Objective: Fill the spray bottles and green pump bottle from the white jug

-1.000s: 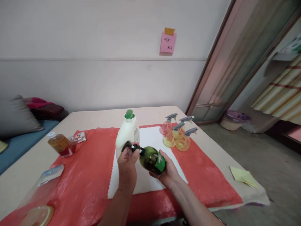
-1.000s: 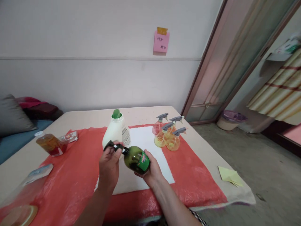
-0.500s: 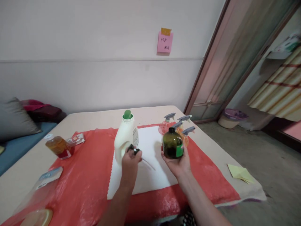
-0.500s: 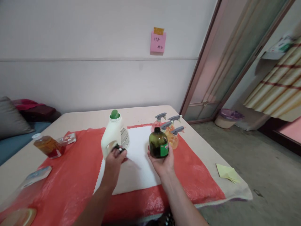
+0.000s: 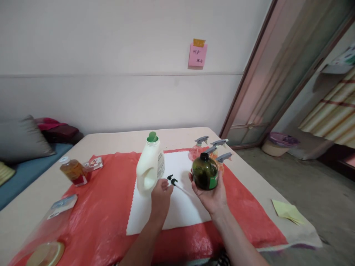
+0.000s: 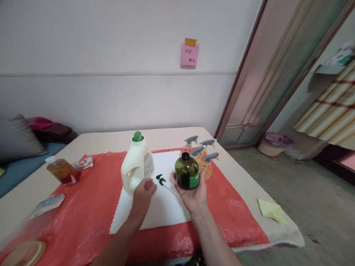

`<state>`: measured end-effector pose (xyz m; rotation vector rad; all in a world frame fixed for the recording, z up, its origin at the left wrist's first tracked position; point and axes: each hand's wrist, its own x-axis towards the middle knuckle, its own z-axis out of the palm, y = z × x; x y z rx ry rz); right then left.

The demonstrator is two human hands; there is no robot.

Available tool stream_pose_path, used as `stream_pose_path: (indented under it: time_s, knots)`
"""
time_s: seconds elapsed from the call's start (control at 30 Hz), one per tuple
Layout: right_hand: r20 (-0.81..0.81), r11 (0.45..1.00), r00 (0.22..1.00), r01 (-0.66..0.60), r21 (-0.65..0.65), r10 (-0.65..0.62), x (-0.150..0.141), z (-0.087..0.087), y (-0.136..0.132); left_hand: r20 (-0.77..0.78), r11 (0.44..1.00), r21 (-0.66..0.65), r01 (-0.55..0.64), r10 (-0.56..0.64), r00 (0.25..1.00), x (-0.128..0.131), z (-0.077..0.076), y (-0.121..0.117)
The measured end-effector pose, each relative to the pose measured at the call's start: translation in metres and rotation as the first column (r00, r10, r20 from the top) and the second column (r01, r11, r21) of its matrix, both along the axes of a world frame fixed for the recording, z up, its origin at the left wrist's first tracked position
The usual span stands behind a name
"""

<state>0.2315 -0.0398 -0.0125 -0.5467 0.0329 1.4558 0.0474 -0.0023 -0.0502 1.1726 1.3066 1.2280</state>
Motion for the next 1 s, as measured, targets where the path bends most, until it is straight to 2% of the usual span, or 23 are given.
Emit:
stream_pose_path:
  time_s: [0.07,0.1,0.17,0.2,0.23,0.33,0.43,0.57,0.7,0.9,1.0]
  knots:
    - [0.013,0.999,1.0,-0.025,0.023,0.025,0.0,0.002,-0.002,-0.083,0.982,0.164,-0.094,0.109,0.991,-0.009,0.016,0.003]
    - [0.02,0.999,0.999,-0.032,0.038,0.031,-0.001,0.003,-0.002,-0.123,0.943,0.281,-0.177,0.218,0.968,-0.014,0.023,0.006]
    - [0.034,0.997,0.999,-0.038,0.064,0.035,-0.003,0.003,-0.004,-0.147,0.828,0.457,-0.325,0.431,0.89,-0.024,0.033,0.015]
    - [0.042,0.996,0.998,-0.041,0.075,0.038,-0.005,0.003,-0.004,-0.155,0.799,0.472,-0.372,0.491,0.857,-0.028,0.036,0.02]
    - [0.047,0.995,0.998,-0.046,0.083,0.042,-0.006,0.002,-0.004,-0.174,0.814,0.426,-0.394,0.501,0.848,-0.032,0.038,0.025]
    - [0.058,0.994,0.997,-0.057,0.098,0.051,-0.01,-0.002,-0.002,-0.252,0.919,0.184,-0.348,0.387,0.887,-0.04,0.038,0.038]
    - [0.098,0.996,0.995,-0.036,0.087,0.028,-0.01,-0.005,0.001,-0.295,0.952,0.07,-0.298,0.305,0.905,-0.041,0.039,0.04]
    - [0.209,0.997,0.977,0.031,0.064,-0.044,-0.007,0.003,0.004,-0.248,0.959,0.023,-0.283,0.28,0.928,-0.033,0.044,0.028]
    - [0.305,0.992,0.945,0.096,0.076,-0.115,-0.006,0.024,0.005,-0.134,0.964,0.007,-0.264,0.263,0.956,-0.017,0.044,0.012]
    - [0.458,0.993,0.881,0.097,0.061,-0.115,-0.009,0.057,0.018,0.032,0.984,-0.037,-0.172,0.173,0.984,0.016,0.018,-0.005]
    - [0.527,0.996,0.846,0.085,0.024,-0.085,-0.011,0.071,0.027,0.098,0.993,-0.005,-0.117,0.117,0.988,0.029,0.007,-0.013]
